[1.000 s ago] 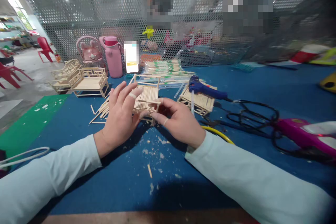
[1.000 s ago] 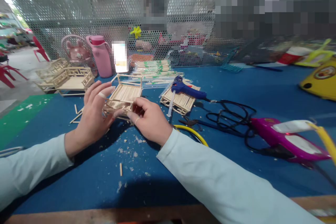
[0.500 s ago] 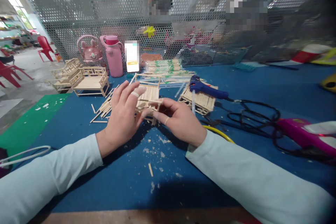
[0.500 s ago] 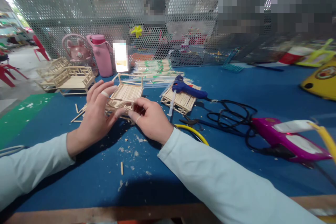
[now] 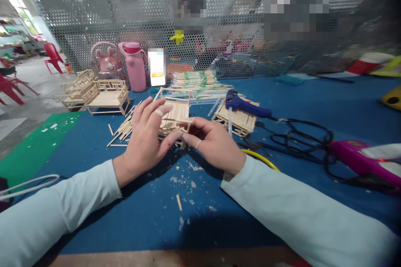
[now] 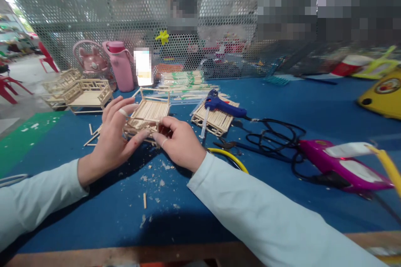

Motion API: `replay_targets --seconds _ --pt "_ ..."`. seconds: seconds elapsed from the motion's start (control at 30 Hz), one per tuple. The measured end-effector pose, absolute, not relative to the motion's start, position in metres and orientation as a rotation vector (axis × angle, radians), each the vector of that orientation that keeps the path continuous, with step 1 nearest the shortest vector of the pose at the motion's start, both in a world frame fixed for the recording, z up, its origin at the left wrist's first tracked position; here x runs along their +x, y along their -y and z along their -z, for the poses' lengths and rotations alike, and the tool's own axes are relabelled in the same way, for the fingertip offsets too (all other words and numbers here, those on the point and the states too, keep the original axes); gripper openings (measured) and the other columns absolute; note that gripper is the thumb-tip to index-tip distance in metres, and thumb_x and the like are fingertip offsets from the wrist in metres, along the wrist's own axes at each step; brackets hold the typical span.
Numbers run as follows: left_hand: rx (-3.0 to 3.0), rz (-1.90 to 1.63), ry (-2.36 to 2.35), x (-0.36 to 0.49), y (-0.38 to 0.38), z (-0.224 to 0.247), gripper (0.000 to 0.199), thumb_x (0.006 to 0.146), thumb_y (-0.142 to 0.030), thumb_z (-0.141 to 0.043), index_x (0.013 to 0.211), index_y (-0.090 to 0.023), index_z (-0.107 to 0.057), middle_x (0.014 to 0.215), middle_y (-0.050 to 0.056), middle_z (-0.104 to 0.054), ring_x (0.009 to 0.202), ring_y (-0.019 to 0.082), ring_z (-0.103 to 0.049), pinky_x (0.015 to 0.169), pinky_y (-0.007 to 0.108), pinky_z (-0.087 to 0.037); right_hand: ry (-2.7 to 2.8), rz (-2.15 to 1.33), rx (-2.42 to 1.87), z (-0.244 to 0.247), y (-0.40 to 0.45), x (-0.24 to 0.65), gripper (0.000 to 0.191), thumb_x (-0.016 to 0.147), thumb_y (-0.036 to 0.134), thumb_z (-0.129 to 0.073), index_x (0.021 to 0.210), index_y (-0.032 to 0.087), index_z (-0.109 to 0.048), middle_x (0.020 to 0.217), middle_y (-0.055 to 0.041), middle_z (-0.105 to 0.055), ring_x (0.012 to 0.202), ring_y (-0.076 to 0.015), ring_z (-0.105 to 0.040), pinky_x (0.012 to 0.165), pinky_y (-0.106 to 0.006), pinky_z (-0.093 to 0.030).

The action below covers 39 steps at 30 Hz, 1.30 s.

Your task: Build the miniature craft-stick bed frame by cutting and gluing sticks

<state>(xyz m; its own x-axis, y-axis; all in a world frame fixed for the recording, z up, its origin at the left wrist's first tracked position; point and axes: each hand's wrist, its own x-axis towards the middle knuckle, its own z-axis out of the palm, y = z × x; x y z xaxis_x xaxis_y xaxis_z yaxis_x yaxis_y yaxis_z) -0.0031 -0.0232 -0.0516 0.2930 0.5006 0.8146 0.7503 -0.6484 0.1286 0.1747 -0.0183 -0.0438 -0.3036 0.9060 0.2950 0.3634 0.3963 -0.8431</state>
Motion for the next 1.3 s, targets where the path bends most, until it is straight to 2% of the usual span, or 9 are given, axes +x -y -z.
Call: replay_targets --seconds 0.33,0.47,0.57,0.67,0.8,0.9,1.0,1.17,1.3 --pt "-2.293 1.241 1.163 -0.002 0.023 0.052 0.038 0.085 -0.034 -0.059 0.117 -0.018 -0.048 0.130 0.014 -0.052 0.129 0.029 -0.040 0.108 0.050 -0.031 1.815 -0.899 -1.074 0.044 0.019 0.174 0.009 0.073 0.023 -0.060 0.081 0.018 -0.060 0.079 -0.0023 -0.062 0.072 -0.0151 -0.056 0.071 -0.032 -0.047" --pt "-2.304 1.228 1.159 -0.003 0.024 0.052 0.037 0.085 -0.036 -0.059 0.115 -0.019 -0.049 0.130 0.014 -0.053 0.129 0.029 -0.039 0.108 0.051 -0.031 1.776 -0.966 -1.027 0.042 0.020 0.174 0.030 0.068 0.016 -0.058 0.098 0.019 -0.058 0.074 0.0016 -0.054 0.065 -0.0115 -0.049 0.064 -0.028 -0.043" --pt "-2.314 1.239 1.120 -0.006 0.026 0.052 0.042 0.084 -0.040 -0.060 0.117 -0.019 -0.047 0.130 0.014 -0.053 0.129 0.030 -0.040 0.108 0.053 -0.030 1.767 -0.989 -0.969 0.042 0.021 0.177 0.051 0.058 0.007 -0.051 0.108 0.021 -0.053 0.082 0.0008 -0.051 0.068 -0.0109 -0.047 0.059 -0.025 -0.040" --pt "-2.298 1.258 1.067 -0.013 0.027 0.053 0.048 0.082 -0.042 -0.062 0.120 -0.020 -0.045 0.129 0.014 -0.053 0.130 0.030 -0.040 0.108 0.053 -0.030 1.728 -0.978 -0.966 0.041 0.020 0.182 0.060 0.051 0.006 -0.046 0.109 0.022 -0.050 0.089 -0.0010 -0.051 0.071 -0.0117 -0.047 0.056 -0.023 -0.038" --pt "-2.255 1.290 1.025 -0.027 0.026 0.055 0.051 0.080 -0.042 -0.064 0.123 -0.022 -0.042 0.132 0.013 -0.051 0.132 0.030 -0.037 0.108 0.053 -0.031 1.604 -0.856 -1.023 0.035 0.019 0.188 0.050 0.057 0.007 -0.049 0.104 0.023 -0.049 0.086 -0.0006 -0.053 0.072 -0.0125 -0.050 0.063 -0.026 -0.044" --pt "-2.216 1.349 1.058 -0.038 0.026 0.056 0.050 0.081 -0.038 -0.063 0.123 -0.023 -0.042 0.132 0.013 -0.050 0.130 0.029 -0.040 0.108 0.053 -0.032 1.477 -0.678 -1.061 0.026 0.020 0.193 0.027 0.070 0.015 -0.055 0.095 0.023 -0.049 0.083 -0.0009 -0.056 0.074 -0.0135 -0.055 0.068 -0.028 -0.047" --pt "-2.217 1.444 1.227 -0.046 0.026 0.059 0.047 0.082 -0.034 -0.061 0.123 -0.021 -0.043 0.125 0.013 -0.053 0.119 0.027 -0.050 0.101 0.048 -0.042 1.555 -0.535 -1.163 0.021 0.022 0.199 0.006 0.078 0.026 -0.055 0.080 0.023 -0.051 0.076 -0.0012 -0.058 0.066 -0.0136 -0.055 0.061 -0.028 -0.045" --pt "-2.352 1.550 1.513 -0.045 0.026 0.069 0.044 0.082 -0.025 -0.056 0.124 -0.015 -0.043 0.106 0.010 -0.059 0.095 0.020 -0.060 0.074 0.034 -0.053 2.143 -0.349 -1.476 0.030 0.019 0.204 0.005 0.072 0.018 -0.058 0.073 0.020 -0.063 0.063 -0.0005 -0.062 0.059 -0.0148 -0.054 0.061 -0.029 -0.042" --pt "-2.283 1.498 1.460 -0.037 0.031 0.070 0.037 0.081 -0.020 -0.056 0.117 -0.016 -0.047 0.099 0.008 -0.059 0.087 0.017 -0.058 0.073 0.032 -0.051 2.195 -0.200 -1.420 0.036 0.018 0.201 0.016 0.073 0.013 -0.053 0.082 0.018 -0.067 0.073 -0.0031 -0.064 0.066 -0.0161 -0.057 0.066 -0.029 -0.043"
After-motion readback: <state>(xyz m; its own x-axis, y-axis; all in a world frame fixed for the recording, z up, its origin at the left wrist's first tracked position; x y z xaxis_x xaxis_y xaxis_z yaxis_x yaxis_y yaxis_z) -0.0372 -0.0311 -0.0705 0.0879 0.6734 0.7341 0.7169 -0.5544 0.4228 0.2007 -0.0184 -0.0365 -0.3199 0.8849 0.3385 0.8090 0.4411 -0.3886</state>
